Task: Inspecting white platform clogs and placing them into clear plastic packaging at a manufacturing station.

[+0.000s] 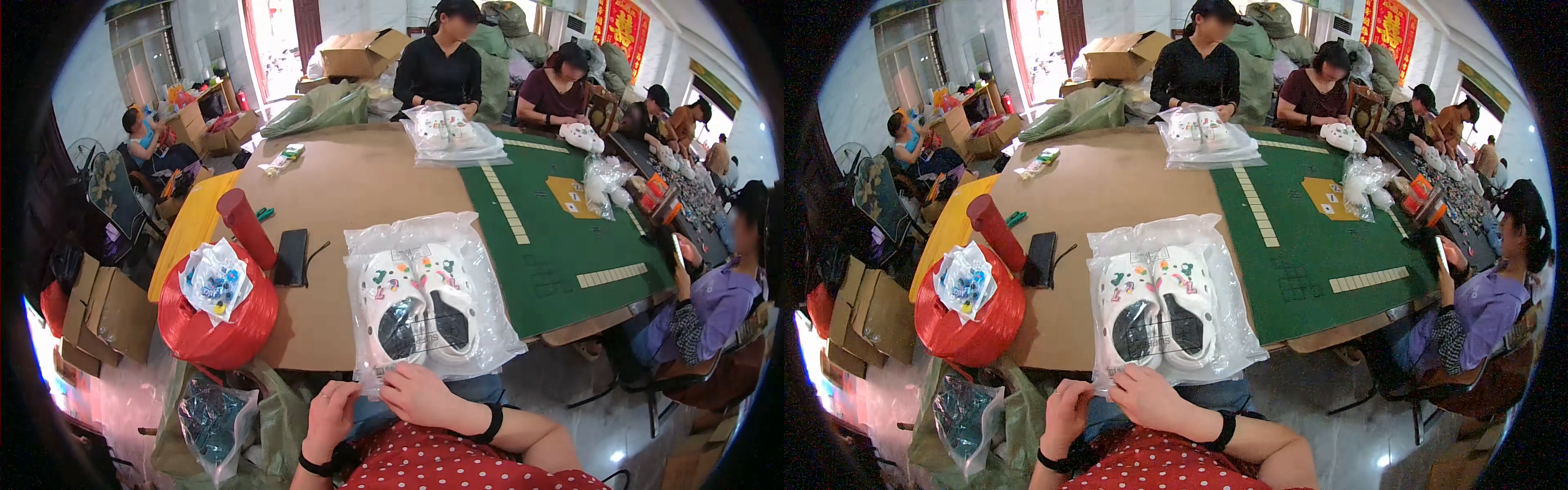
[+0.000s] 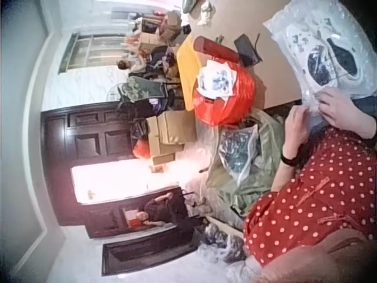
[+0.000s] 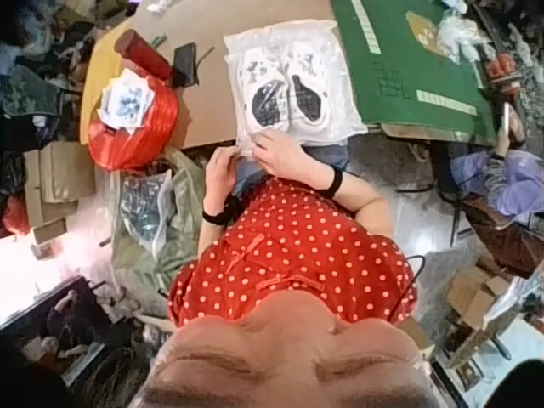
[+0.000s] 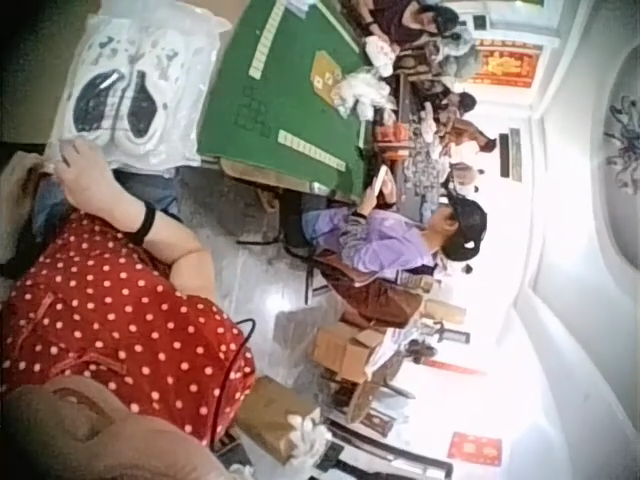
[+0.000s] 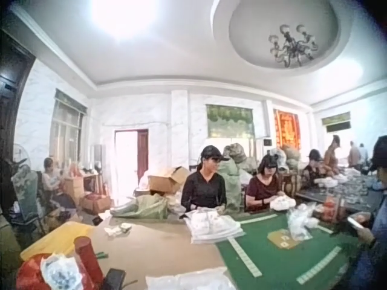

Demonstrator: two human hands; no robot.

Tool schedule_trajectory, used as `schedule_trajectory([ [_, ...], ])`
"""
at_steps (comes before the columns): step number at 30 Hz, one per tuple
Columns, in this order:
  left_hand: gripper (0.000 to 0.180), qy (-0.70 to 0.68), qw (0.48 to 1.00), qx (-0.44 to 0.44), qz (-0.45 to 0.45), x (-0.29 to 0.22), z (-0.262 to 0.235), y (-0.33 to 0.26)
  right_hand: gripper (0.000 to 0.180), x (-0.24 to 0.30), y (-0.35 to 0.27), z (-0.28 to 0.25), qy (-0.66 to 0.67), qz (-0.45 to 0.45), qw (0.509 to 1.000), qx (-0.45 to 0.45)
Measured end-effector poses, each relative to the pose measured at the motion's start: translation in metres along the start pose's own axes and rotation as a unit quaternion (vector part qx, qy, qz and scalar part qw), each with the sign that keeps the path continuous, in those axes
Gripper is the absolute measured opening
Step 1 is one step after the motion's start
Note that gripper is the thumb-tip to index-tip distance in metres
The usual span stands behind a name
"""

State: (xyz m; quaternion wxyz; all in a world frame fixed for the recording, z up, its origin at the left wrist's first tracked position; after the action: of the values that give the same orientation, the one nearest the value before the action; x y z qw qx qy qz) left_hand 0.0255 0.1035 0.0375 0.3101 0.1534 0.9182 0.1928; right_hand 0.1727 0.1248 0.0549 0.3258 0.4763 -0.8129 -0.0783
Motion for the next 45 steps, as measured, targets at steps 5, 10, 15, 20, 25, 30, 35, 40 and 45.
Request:
schedule_trajectory([
  [5,0.024,0.090,0.992,-0.075,0.044,0.000,-0.015,0.006,0.018,-0.016,-0.026,-0.018,-0.029,-0.001,0.999,0.041],
  [10,0.016,0.098,0.990,-0.101,0.014,0.010,-0.021,0.012,0.016,-0.037,-0.061,-0.055,-0.087,0.030,0.996,0.018],
  [15,0.020,0.119,0.989,-0.088,0.012,0.011,-0.021,0.019,0.014,-0.051,-0.088,-0.087,-0.129,0.100,0.986,0.030],
  [20,0.028,0.106,0.994,-0.032,0.018,-0.006,-0.026,0.024,0.021,-0.057,-0.107,-0.117,-0.098,0.115,0.988,-0.030],
  [25,0.036,0.077,0.992,0.011,0.099,-0.061,-0.020,0.036,0.032,-0.073,-0.131,-0.137,-0.101,0.166,0.979,-0.057],
  [30,0.040,0.013,0.967,0.080,0.242,-0.123,0.043,0.055,0.026,-0.073,-0.132,-0.137,-0.094,0.152,0.981,-0.080],
  [35,0.039,0.008,0.959,0.103,0.264,-0.147,0.097,0.065,0.020,-0.068,-0.128,-0.137,-0.074,0.139,0.982,-0.101],
  [40,0.031,0.012,0.964,0.088,0.252,-0.137,0.121,0.056,0.020,-0.066,-0.127,-0.136,-0.053,0.133,0.985,-0.098],
  [45,0.019,0.035,0.972,0.008,0.234,-0.128,0.091,0.056,0.020,-0.067,-0.125,-0.142,-0.050,0.122,0.985,-0.112],
])
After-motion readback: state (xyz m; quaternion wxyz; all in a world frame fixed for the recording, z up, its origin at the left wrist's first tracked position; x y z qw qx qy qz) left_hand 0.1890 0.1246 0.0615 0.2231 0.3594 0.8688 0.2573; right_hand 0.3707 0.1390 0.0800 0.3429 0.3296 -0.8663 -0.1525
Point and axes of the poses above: each hand's wrist, its own y-axis towards the middle knuckle, its own z-axis out of the palm, x = y × z, the point moved 8 cm from there along y, towards the middle knuckle, and after that the axes turned 9 degrees about y, right-handed, at the moved point
